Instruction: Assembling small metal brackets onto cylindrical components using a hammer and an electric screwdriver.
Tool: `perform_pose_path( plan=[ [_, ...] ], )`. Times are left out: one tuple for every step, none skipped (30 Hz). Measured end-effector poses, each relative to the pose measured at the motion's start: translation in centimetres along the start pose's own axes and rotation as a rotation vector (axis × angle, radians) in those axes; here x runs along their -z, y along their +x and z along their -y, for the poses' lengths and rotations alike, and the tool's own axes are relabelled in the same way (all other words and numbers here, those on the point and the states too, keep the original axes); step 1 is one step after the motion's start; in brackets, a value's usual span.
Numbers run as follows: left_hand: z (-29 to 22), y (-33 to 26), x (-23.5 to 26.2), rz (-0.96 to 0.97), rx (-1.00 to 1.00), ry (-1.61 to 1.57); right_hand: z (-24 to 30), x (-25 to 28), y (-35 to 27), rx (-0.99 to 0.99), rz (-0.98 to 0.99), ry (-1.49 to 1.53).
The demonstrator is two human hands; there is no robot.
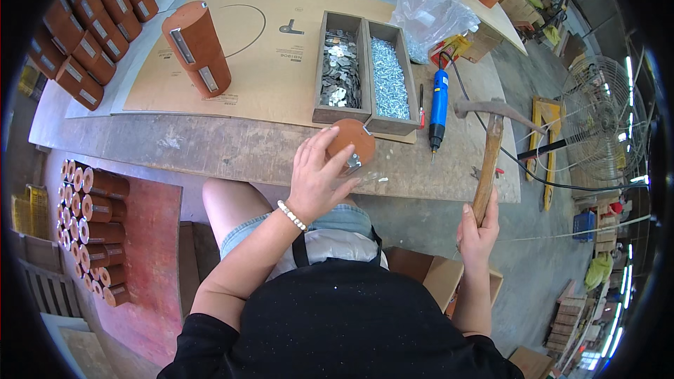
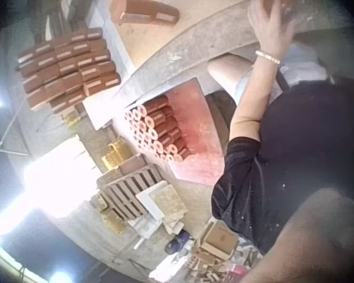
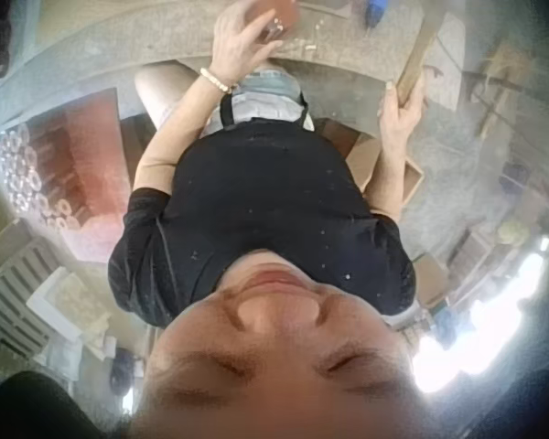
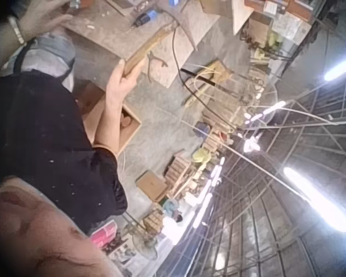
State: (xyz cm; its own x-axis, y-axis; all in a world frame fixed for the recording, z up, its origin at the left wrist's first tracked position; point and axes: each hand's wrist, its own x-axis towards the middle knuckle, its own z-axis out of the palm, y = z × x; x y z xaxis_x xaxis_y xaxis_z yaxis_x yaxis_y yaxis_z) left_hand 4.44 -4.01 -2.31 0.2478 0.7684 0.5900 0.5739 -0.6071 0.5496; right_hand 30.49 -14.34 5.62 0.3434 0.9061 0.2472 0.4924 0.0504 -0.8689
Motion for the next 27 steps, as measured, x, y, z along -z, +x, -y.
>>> perform_pose_path(
  plan=[
    [0.0, 0.0, -0.1, -0.021, -0.043, 0.014, -0.4, 0.1, -0.1, -0.094, -0.019, 0.061],
    [0.0, 0.1, -0.2, -0.041, -0.087, 0.027, -0.9, 0.1, -0.2, -0.189, -0.038, 0.122],
    [0.0, 0.2, -0.1, -0.091, -0.096, -0.019, -1.7, 0.3, -0.3, -0.19, -0.04, 0.127],
    [0.1, 0.1, 0.0, -0.086, -0.1, -0.017, -2.6, 0.5, -0.5, -0.202, -0.052, 0.127],
    [0.4, -0.1, 0.2, -0.136, -0.166, -0.054, -3.2, 0.6, -0.6, -0.215, -0.063, 0.127],
    [0.6, -0.2, 0.2, -0.185, -0.232, -0.092, -3.5, 0.7, -0.5, -0.217, -0.067, 0.131],
    [0.5, -0.1, 0.3, -0.18, -0.236, -0.093, -3.7, 0.8, -0.5, -0.259, -0.086, 0.108],
    [0.4, 0.1, 0.5, -0.226, -0.187, -0.121, -4.0, 0.8, -0.4, -0.301, -0.105, 0.085],
    [0.2, 0.3, 0.7, -0.272, -0.137, -0.148, -4.6, 0.9, -0.1, -0.303, -0.109, 0.088],
    [-0.3, 0.7, 0.9, -0.267, -0.144, -0.151, -5.6, 1.0, 0.3, -0.304, -0.122, 0.071],
    [-0.9, 1.2, 1.2, -0.215, -0.076, -0.069, -6.3, 1.1, 0.6, -0.303, -0.134, 0.054],
    [-1.2, 1.5, 1.3, -0.163, -0.009, 0.012, -6.7, 1.1, 0.9, -0.304, -0.141, 0.057],
    [-1.3, 1.5, 1.2, -0.123, -0.033, 0.06, -7.0, 1.1, 1.3, -0.338, -0.131, 0.069],
    [-1.3, 1.4, 1.1, -0.123, -0.038, 0.062, -7.3, 1.1, 1.6, -0.373, -0.12, 0.081],
    [-1.3, 1.2, 1.0, -0.03, -0.078, 0.142, -7.7, 1.1, 1.7, -0.372, -0.123, 0.086],
    [-1.2, 1.0, 1.0, 0.064, -0.115, 0.219, -8.1, 1.1, 1.8, -0.393, -0.12, 0.086],
    [-1.2, 0.9, 0.9, 0.045, -0.108, 0.244, -8.2, 1.1, 1.9, -0.415, -0.118, 0.086],
    [-1.2, 1.0, 0.9, 0.047, -0.11, 0.245, -8.2, 1.1, 2.0, -0.417, -0.12, 0.088],
    [-1.4, 1.2, 1.0, 0.056, -0.102, 0.254, -8.3, 1.1, 2.1, -0.427, -0.122, 0.081],
    [-1.6, 1.3, 1.0, 0.065, -0.093, 0.263, -8.3, 1.2, 2.2, -0.437, -0.124, 0.073],
    [-1.6, 1.2, 1.0, 0.069, -0.093, 0.265, -8.4, 1.3, 2.3, -0.441, -0.123, 0.076],
    [-1.5, 1.2, 0.9, 0.069, -0.07, 0.24, -8.6, 1.3, 2.6, -0.44, -0.121, 0.066],
    [-1.3, 1.2, 0.8, 0.068, -0.046, 0.214, -8.7, 1.3, 2.8, -0.438, -0.119, 0.055],
    [-1.3, 1.0, 0.7, 0.072, -0.048, 0.216, -8.5, 1.3, 3.0, -0.441, -0.12, 0.058],
    [-1.2, 0.9, 0.7, 0.074, 0.001, 0.154, -8.2, 1.3, 3.2, -0.443, -0.116, 0.058],
    [-1.0, 0.8, 0.7, 0.076, 0.05, 0.091, -8.0, 1.3, 3.4, -0.445, -0.112, 0.058],
    [-0.9, 0.6, 0.6, 0.078, 0.05, 0.093, -8.1, 1.4, 3.2, -0.447, -0.112, 0.06]
  ],
)
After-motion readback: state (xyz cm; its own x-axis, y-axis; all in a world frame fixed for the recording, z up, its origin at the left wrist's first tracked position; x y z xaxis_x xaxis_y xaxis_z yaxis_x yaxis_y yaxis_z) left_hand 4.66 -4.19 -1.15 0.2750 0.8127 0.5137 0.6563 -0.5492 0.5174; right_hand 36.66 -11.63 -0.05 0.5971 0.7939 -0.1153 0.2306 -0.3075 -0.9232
